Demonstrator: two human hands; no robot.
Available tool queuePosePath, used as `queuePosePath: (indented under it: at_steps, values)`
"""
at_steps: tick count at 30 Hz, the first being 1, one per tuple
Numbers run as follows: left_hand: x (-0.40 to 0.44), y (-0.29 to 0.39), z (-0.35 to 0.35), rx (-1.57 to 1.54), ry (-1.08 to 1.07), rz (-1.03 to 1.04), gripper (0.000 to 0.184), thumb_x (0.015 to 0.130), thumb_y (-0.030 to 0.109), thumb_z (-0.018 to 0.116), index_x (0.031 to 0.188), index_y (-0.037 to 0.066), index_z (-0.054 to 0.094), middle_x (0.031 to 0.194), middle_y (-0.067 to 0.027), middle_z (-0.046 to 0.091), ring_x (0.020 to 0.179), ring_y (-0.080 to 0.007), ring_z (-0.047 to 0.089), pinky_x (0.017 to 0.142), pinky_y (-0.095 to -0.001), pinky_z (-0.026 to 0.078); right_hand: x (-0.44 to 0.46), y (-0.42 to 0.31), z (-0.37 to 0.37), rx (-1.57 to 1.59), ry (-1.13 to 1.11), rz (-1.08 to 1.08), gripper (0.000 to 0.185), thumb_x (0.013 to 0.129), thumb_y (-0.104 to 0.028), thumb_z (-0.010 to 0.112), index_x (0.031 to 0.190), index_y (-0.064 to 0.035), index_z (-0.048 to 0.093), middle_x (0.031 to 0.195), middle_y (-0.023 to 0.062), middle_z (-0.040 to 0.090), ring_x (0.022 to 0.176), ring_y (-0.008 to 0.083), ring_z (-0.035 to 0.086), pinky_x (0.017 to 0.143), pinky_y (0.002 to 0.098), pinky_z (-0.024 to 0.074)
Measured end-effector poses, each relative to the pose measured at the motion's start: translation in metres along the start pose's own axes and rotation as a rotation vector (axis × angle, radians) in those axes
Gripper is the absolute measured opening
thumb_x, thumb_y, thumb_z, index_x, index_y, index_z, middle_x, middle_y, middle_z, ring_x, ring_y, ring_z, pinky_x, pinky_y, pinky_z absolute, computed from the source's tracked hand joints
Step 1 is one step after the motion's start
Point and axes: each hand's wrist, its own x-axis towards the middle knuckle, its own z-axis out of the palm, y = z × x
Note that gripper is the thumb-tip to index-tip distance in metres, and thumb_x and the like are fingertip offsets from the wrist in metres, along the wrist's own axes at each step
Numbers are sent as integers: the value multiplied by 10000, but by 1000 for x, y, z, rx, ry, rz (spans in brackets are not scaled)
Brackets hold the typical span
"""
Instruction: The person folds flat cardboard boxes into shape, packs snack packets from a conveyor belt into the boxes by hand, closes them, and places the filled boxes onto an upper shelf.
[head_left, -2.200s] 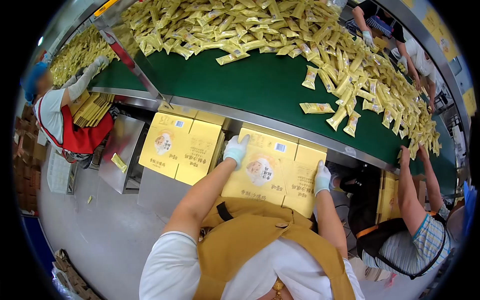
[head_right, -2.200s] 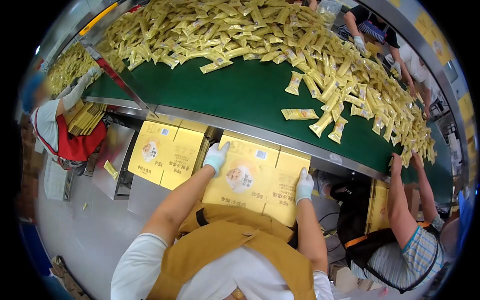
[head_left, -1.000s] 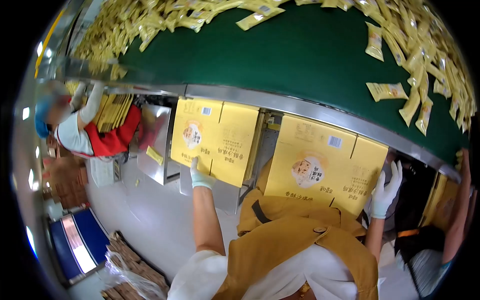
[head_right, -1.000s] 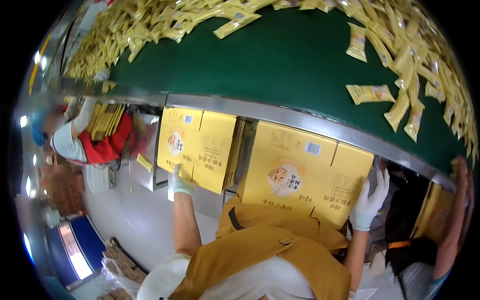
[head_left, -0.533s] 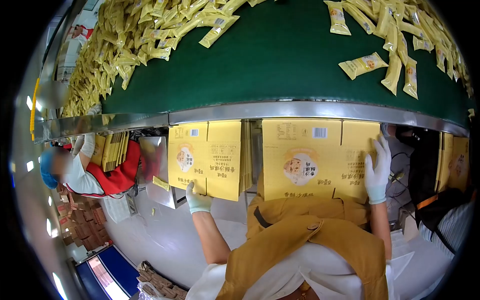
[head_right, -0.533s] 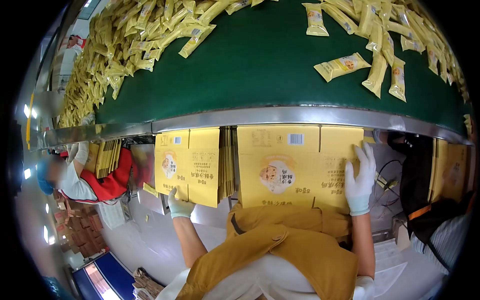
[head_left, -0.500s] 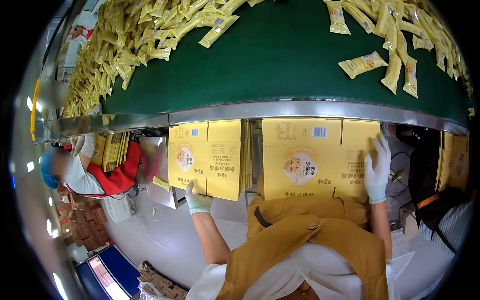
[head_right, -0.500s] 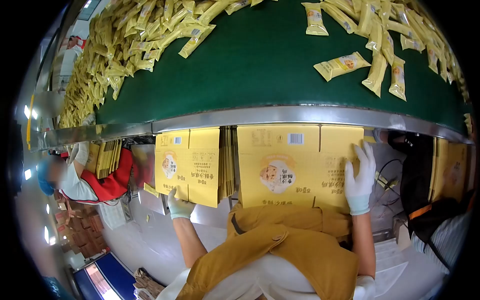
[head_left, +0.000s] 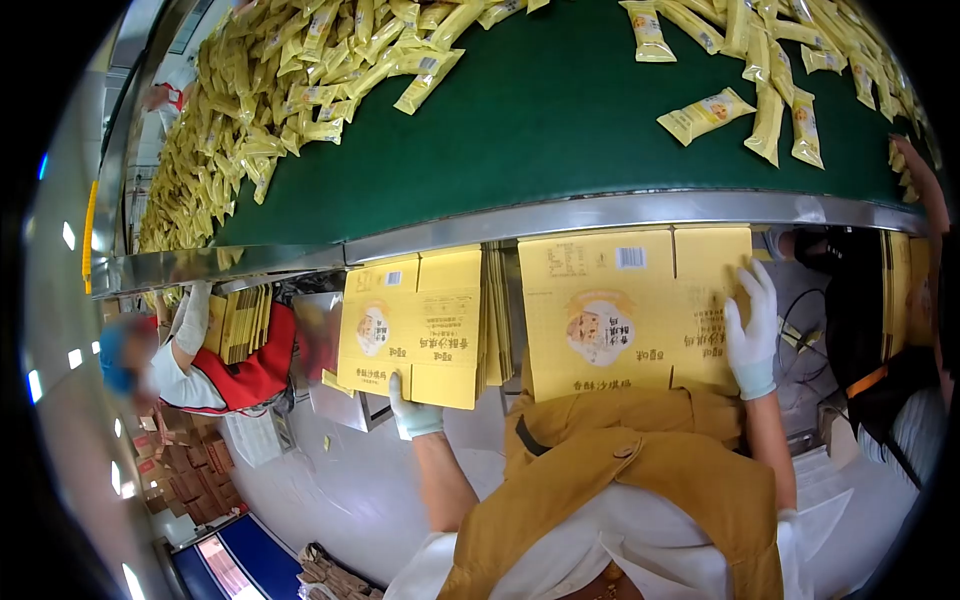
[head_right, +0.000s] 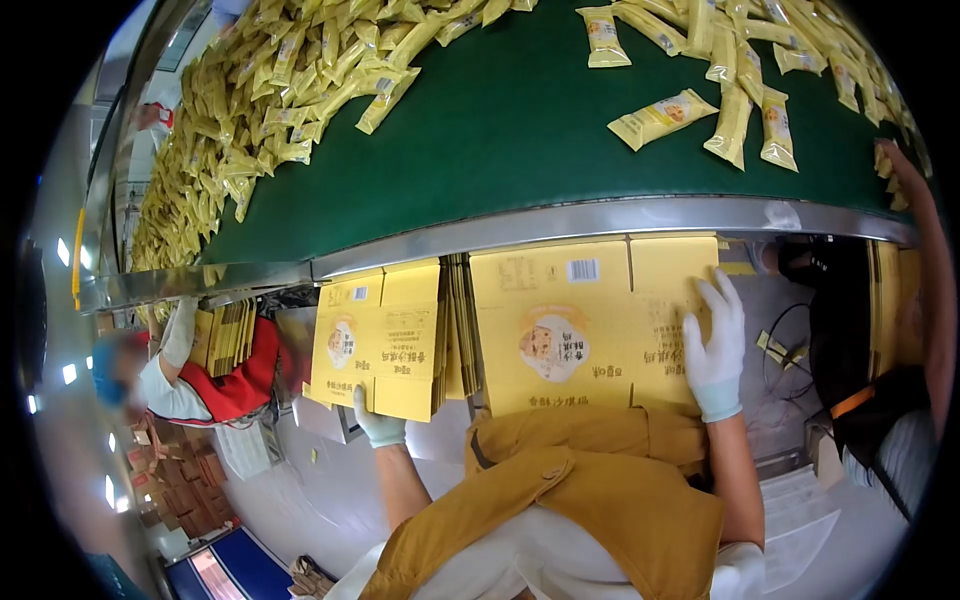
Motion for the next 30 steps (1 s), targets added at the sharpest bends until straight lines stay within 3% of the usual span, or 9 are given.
queuePosePath:
  at_steps: [8,13,16,19,22,25,28,29,30]
  values:
    - [-15,-32,-17,-67,25,74,661,950,333,521,1521,57,336,1462,-157,486,1306,-338,502,1099,-498,426,-5,-12,-5,54,-3,-83,405,896,-23,619,1296,9,563,1421,205,514,1318,372,490,1113,426,383]
    - [-66,-29,-31,-37,-84,149,692,948,408,526,1523,69,343,1481,-140,471,1314,-327,498,1100,-481,419,-5,-35,-6,171,-96,-123,297,900,-52,619,1194,-15,638,1195,184,654,1134,348,616,998,406,480]
    - [-97,-20,-31,-64,-99,127,742,940,508,511,1529,88,343,1486,-122,465,1318,-308,490,1093,-468,418,-5,-63,-1,358,-340,-160,265,905,-85,629,1162,-26,654,1153,186,661,1105,348,624,964,407,496]
    - [-112,-14,-21,-47,-100,183,785,914,539,552,1528,97,344,1480,-106,472,1303,-293,496,1074,-459,428,-6,-91,22,486,-570,-292,395,887,-158,681,1255,-37,606,1212,193,634,1122,365,606,972,422,488]
    - [-112,-13,-5,72,-176,306,791,917,545,546,1528,87,342,1478,-109,474,1313,-289,489,1081,-452,424,-9,-123,51,558,-740,-363,781,832,-247,783,1469,-1,403,1416,255,501,1310,376,489,1104,424,392]
    - [-117,-14,45,65,-371,294,784,904,499,596,1505,55,357,1467,-105,477,1310,-270,488,1079,-433,429,-5,-162,56,1217,-720,-151,996,786,-246,836,1542,19,244,1497,264,402,1400,341,389,1166,409,313]
    - [-111,-29,71,35,-660,146,709,955,448,581,1491,31,378,1472,-113,477,1305,-259,491,1098,-419,409,15,-179,34,1322,-631,-126,1055,773,-188,832,1567,2,163,1511,224,377,1402,290,380,1166,387,309]
    - [-109,-34,76,38,-765,91,676,982,435,563,1488,23,386,1477,-117,476,1303,-256,491,1108,-413,397,18,-178,22,1362,-542,-2,921,789,-133,795,1531,17,271,1449,186,464,1346,248,444,1120,377,373]
    - [-100,-47,67,275,-750,151,671,974,417,590,1478,19,398,1469,-123,485,1300,-261,499,1101,-412,408,23,-170,8,1369,-534,102,867,801,-146,776,1511,20,307,1415,180,496,1310,240,478,1093,371,399]
